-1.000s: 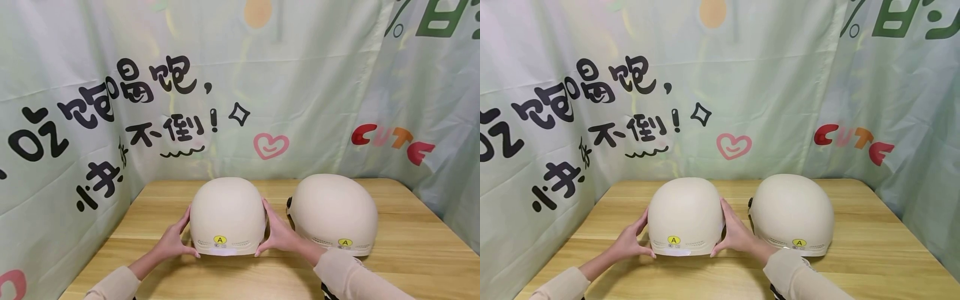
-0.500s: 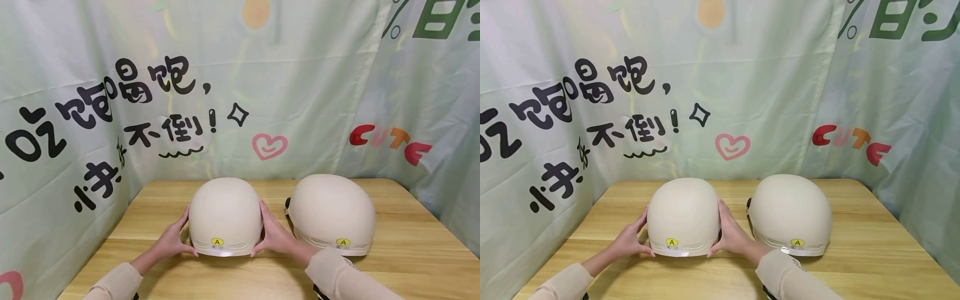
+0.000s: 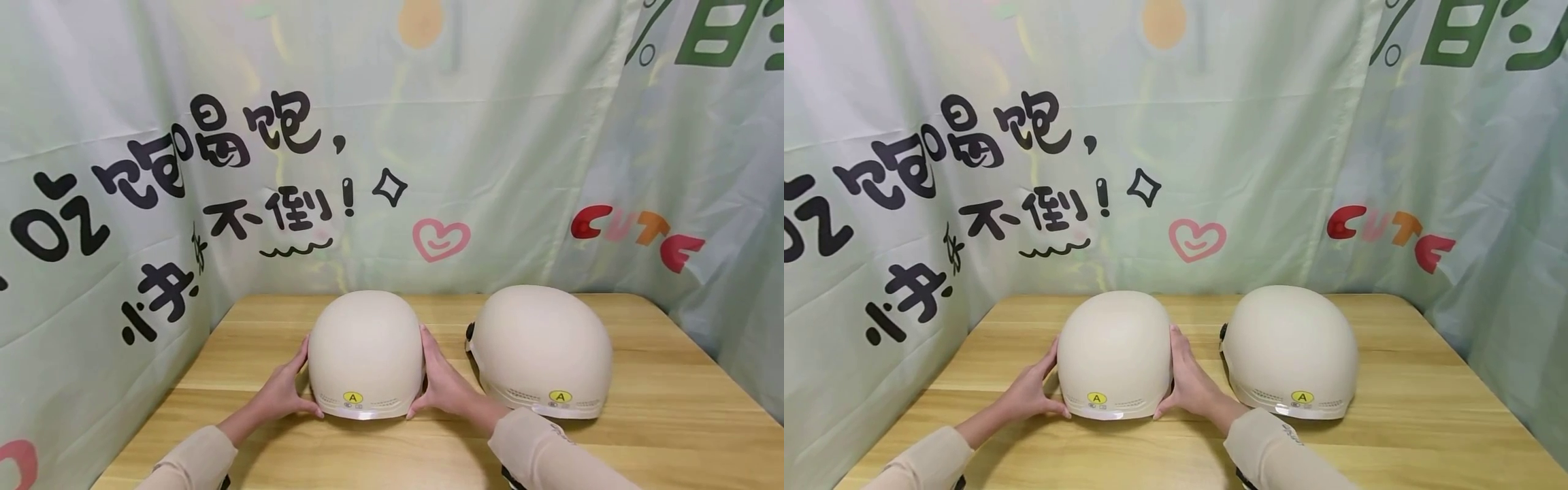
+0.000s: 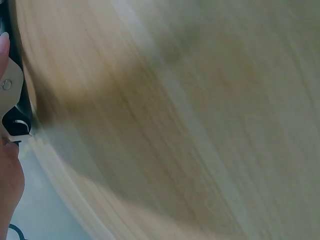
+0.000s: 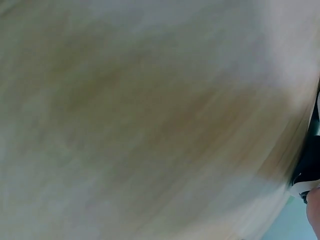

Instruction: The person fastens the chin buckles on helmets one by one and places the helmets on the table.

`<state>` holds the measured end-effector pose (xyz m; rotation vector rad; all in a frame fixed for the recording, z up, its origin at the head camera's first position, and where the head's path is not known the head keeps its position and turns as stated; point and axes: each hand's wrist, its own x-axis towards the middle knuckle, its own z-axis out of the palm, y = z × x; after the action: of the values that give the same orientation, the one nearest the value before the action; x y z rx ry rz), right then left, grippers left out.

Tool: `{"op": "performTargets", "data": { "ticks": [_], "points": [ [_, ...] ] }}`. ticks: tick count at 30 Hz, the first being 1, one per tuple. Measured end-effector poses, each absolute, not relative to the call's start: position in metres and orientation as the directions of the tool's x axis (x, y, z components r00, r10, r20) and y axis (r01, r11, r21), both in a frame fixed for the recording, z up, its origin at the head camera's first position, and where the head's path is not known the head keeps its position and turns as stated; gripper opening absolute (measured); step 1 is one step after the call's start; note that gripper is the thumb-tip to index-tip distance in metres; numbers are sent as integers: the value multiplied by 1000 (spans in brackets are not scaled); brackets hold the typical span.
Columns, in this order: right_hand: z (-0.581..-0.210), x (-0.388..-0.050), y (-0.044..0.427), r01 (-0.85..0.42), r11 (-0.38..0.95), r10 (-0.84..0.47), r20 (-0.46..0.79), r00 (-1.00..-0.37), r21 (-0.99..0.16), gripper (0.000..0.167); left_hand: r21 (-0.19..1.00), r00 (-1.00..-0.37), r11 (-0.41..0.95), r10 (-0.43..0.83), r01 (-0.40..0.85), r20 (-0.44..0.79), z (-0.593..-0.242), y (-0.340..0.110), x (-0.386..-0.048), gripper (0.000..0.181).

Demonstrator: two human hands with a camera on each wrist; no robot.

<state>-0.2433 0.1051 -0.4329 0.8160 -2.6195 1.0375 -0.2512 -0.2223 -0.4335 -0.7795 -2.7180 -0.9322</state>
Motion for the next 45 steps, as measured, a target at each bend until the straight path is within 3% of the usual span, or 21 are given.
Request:
{"op": "performTargets", "data": {
  "ticks": [30, 40, 45],
  "points": [
    [-425, -260, 88, -617, 617, -480, 387, -787, -489, 145, 507, -864, 700, 400, 503, 306, -430, -241, -256, 137],
    [-427, -260, 93, -587, 611, -479, 342, -808, -531, 143, 497, -867, 710, 395, 499, 305, -430, -235, -253, 137],
    [-415, -252, 104, -531, 651, -440, 300, -846, -543, 137, 520, -901, 740, 293, 426, 321, -420, -225, -247, 122]
  ]
}}
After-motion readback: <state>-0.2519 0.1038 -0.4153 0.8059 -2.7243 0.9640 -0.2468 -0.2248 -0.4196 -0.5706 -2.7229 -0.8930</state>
